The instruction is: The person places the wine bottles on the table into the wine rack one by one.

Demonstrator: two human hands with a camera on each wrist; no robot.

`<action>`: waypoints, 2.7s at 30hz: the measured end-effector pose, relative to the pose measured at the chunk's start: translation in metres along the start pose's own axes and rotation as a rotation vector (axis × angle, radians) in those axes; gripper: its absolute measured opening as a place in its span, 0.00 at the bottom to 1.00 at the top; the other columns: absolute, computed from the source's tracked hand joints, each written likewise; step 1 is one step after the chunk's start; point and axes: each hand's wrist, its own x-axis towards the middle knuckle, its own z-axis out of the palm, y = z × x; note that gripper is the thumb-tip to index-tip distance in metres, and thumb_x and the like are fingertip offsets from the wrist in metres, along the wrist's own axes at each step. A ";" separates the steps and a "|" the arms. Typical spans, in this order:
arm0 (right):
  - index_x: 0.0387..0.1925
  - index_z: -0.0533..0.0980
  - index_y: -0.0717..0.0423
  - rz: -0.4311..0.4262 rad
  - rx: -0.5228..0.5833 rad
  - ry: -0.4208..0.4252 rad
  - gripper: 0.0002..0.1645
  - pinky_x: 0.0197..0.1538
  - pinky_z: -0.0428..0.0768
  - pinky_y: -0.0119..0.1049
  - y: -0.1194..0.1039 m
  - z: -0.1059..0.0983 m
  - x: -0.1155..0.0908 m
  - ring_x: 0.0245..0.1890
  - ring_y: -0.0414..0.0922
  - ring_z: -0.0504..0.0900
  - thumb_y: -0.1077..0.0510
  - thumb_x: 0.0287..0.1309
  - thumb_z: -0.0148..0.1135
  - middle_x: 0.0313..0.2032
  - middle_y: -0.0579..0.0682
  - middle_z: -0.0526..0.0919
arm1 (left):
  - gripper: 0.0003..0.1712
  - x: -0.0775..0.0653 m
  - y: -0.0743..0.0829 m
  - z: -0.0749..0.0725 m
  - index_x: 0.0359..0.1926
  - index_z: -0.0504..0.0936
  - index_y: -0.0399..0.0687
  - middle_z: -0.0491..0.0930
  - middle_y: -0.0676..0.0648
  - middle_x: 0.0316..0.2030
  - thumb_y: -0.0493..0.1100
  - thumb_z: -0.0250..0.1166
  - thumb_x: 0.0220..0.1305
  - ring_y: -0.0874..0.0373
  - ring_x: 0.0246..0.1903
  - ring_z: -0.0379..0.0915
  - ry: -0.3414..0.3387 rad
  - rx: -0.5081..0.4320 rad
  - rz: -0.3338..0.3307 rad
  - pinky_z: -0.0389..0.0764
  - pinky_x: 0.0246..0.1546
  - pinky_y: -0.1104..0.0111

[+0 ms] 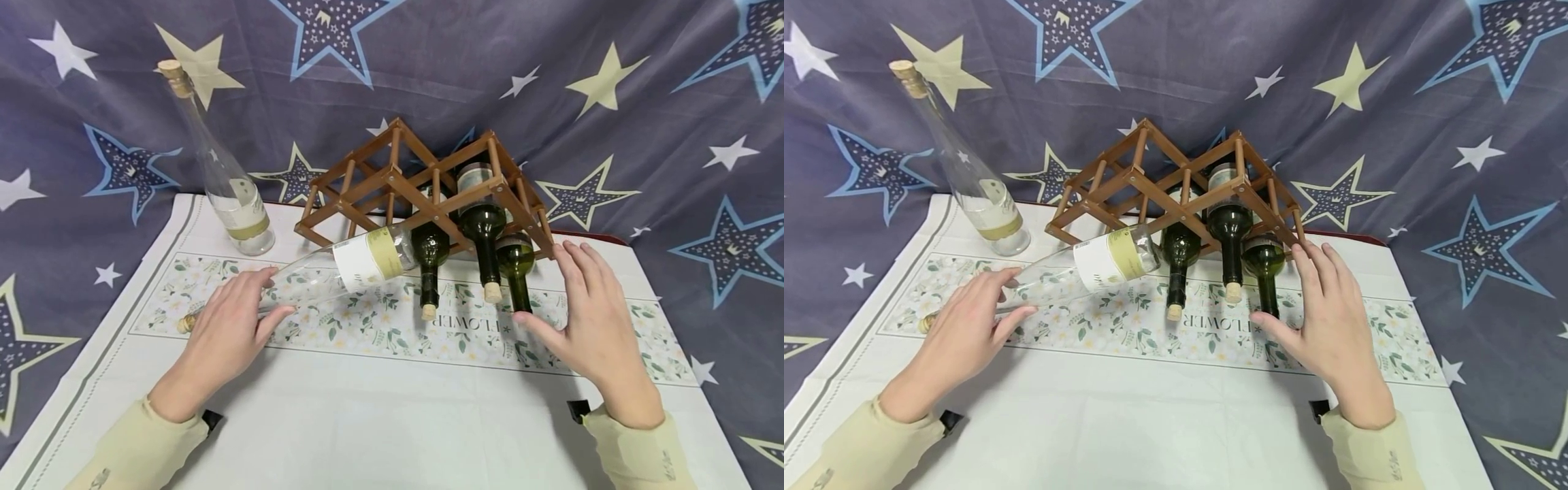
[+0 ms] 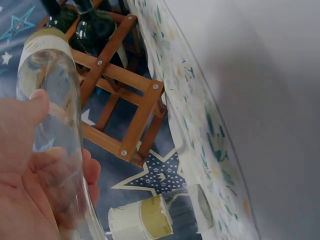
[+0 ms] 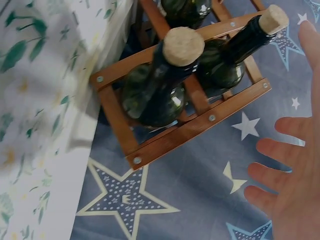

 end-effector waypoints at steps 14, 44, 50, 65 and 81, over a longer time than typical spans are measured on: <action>0.79 0.63 0.63 0.106 -0.006 -0.051 0.70 0.80 0.53 0.59 0.028 0.002 -0.029 0.75 0.70 0.61 0.12 0.57 0.54 0.73 0.69 0.68 | 0.36 -0.014 -0.006 -0.001 0.69 0.71 0.29 0.81 0.36 0.47 0.43 0.74 0.68 0.38 0.47 0.79 -0.050 -0.025 -0.110 0.77 0.49 0.42; 0.81 0.59 0.59 0.197 -0.040 -0.190 0.65 0.78 0.53 0.64 0.048 0.003 -0.059 0.75 0.71 0.59 0.31 0.54 0.75 0.73 0.70 0.65 | 0.36 -0.030 -0.010 -0.006 0.71 0.70 0.28 0.82 0.30 0.50 0.51 0.67 0.77 0.38 0.43 0.82 -0.203 -0.086 -0.376 0.79 0.43 0.39; 0.82 0.58 0.58 0.220 -0.043 -0.231 0.64 0.75 0.54 0.69 0.046 0.004 -0.062 0.76 0.70 0.57 0.32 0.55 0.75 0.74 0.69 0.64 | 0.38 -0.030 -0.010 -0.005 0.72 0.69 0.27 0.81 0.34 0.47 0.53 0.65 0.78 0.43 0.39 0.79 -0.220 -0.090 -0.433 0.78 0.37 0.44; 0.82 0.58 0.57 0.199 -0.042 -0.243 0.64 0.77 0.52 0.67 0.043 0.009 -0.065 0.76 0.71 0.57 0.32 0.55 0.75 0.74 0.69 0.64 | 0.38 -0.028 -0.010 -0.002 0.71 0.68 0.24 0.79 0.42 0.37 0.54 0.62 0.80 0.52 0.32 0.73 -0.273 -0.132 -0.486 0.74 0.33 0.57; 0.83 0.57 0.54 0.190 -0.044 -0.262 0.65 0.75 0.54 0.70 0.040 0.009 -0.066 0.78 0.69 0.55 0.31 0.55 0.75 0.75 0.68 0.63 | 0.38 -0.023 -0.007 -0.003 0.70 0.66 0.23 0.80 0.43 0.40 0.57 0.54 0.84 0.53 0.34 0.73 -0.375 -0.234 -0.545 0.75 0.38 0.57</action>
